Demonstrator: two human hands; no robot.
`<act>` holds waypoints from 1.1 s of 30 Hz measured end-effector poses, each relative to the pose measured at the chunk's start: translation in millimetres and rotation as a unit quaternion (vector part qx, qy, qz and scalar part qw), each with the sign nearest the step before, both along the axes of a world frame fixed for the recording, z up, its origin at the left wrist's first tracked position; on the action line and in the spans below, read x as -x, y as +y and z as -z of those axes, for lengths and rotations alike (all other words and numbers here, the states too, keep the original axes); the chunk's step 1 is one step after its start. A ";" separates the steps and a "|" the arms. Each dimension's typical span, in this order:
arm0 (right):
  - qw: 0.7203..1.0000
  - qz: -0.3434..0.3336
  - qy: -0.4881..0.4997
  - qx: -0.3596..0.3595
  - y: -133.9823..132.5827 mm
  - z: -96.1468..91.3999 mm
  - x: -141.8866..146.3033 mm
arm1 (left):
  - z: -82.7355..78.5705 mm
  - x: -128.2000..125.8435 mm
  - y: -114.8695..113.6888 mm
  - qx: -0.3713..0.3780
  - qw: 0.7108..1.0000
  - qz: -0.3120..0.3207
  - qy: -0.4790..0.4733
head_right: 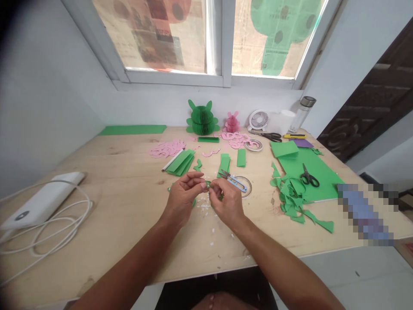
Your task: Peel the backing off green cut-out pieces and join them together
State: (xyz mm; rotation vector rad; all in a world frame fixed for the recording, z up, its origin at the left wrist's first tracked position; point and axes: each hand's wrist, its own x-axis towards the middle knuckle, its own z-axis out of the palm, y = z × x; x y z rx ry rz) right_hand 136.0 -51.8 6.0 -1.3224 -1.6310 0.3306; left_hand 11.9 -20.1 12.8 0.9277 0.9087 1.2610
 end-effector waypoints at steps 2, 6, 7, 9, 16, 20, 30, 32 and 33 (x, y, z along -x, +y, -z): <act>1.000 -0.003 -0.001 0.003 0.1 -0.1 -0.1 | -0.3 0.1 -0.2 0.002 1.000 -0.002 0.001; 1.000 -0.006 0.004 0.012 -0.1 0.0 0.6 | -1.1 -0.2 -0.4 0.007 1.000 -0.008 -0.004; 1.000 -0.006 0.006 0.012 -0.3 -0.1 1.0 | -1.1 -0.2 -0.4 0.008 1.000 -0.007 -0.008; 1.000 -0.007 0.011 0.012 -1.0 -0.8 1.5 | -0.8 0.1 0.2 0.008 1.000 -0.004 -0.016; 0.996 0.041 0.077 0.017 -0.3 -3.5 -5.9 | -1.3 6.8 6.2 0.003 0.999 -0.025 -0.034; 0.994 0.052 0.098 0.025 3.7 -4.2 -10.9 | -1.5 9.1 7.2 -0.007 0.999 -0.011 -0.031; 0.983 -0.029 0.121 0.134 5.1 -7.2 -8.2 | -0.6 9.1 4.6 -0.024 0.998 0.051 -0.005; 0.984 -0.016 0.125 0.129 5.8 -6.1 -8.1 | -1.7 8.2 4.6 -0.020 0.999 0.043 0.000; 0.984 -0.006 0.127 0.124 6.1 -5.6 -8.3 | -2.2 7.6 4.5 -0.018 0.999 0.038 0.006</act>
